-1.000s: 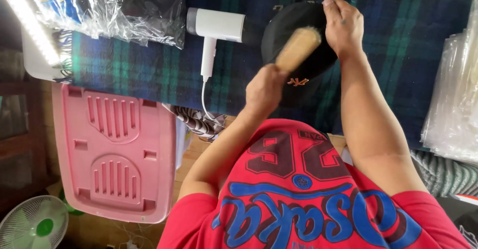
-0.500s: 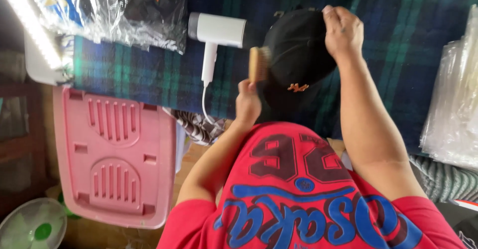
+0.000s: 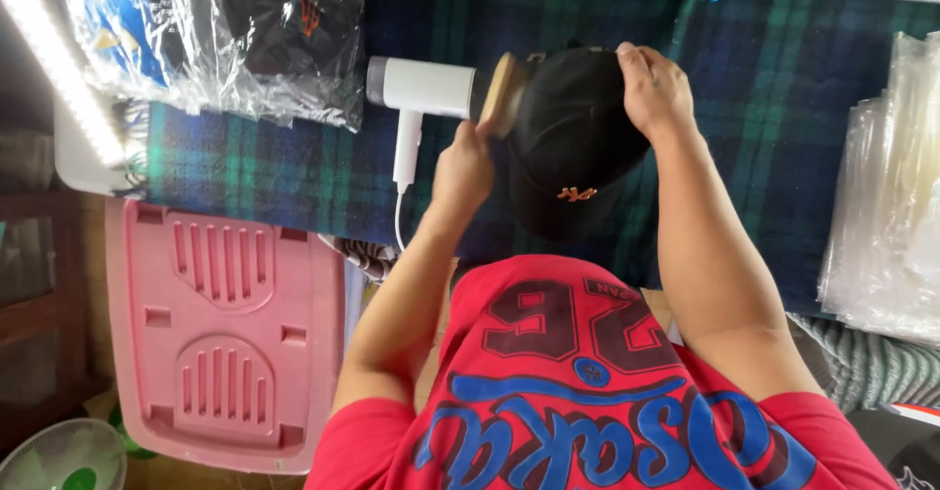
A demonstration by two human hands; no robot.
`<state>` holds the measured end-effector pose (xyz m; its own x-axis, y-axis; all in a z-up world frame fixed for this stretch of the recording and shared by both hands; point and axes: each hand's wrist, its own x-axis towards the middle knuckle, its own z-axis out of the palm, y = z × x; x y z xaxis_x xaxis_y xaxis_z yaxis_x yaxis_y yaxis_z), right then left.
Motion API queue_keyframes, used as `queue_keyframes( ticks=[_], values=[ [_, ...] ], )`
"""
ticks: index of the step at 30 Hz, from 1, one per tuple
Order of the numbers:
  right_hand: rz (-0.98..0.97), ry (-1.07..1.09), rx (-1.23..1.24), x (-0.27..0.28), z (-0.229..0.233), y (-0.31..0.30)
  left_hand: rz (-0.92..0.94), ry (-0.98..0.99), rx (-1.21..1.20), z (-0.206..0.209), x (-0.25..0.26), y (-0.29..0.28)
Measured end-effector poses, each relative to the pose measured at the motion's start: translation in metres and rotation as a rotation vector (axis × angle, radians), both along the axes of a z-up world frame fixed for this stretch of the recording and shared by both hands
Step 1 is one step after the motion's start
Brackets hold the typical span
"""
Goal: Brushing a black baseball cap with a wooden brush to clean or prep it for packaging.
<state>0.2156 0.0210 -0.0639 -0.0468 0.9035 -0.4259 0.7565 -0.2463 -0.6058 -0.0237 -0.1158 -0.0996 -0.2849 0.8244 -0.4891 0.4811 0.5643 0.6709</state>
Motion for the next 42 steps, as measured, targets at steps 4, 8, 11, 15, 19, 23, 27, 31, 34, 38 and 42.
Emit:
queue_keyframes(
  ticks=[4,8,11,15,19,23,27,31,34,38,42],
  values=[
    [-0.005,0.007,-0.017,-0.003,0.003,0.002,0.007,0.075,-0.031,0.004,-0.003,-0.026],
    [0.004,0.002,-0.033,-0.002,0.007,0.0,0.095,0.002,0.347,0.004,0.036,-0.032],
    [-0.004,0.002,-0.032,-0.003,0.008,0.0,0.154,-0.086,0.198,-0.021,0.028,-0.04],
    [0.107,-0.071,0.169,0.016,-0.031,0.001,0.13,0.002,-0.265,-0.102,0.004,-0.076],
    [0.078,-0.272,1.06,-0.004,0.001,-0.051,0.572,-0.824,0.271,-0.011,0.045,-0.064],
    [0.384,0.416,0.761,-0.047,0.042,-0.13,0.672,-1.081,0.59,0.029,0.066,-0.035],
    [0.426,0.48,0.681,-0.035,0.033,-0.135,0.509,-1.033,0.601,-0.003,0.08,-0.028],
    [0.404,0.387,0.647,-0.003,0.048,-0.125,0.195,-0.496,0.782,0.021,0.075,-0.034],
    [0.427,0.132,0.697,0.003,0.076,-0.107,0.191,-0.249,0.873,-0.025,0.069,-0.027],
    [0.548,-0.199,0.641,0.023,0.047,-0.056,-0.041,0.091,0.851,-0.062,0.064,-0.033],
    [0.513,-0.509,0.202,0.098,-0.015,0.005,-0.077,0.155,0.824,-0.039,0.057,-0.034]
  ],
)
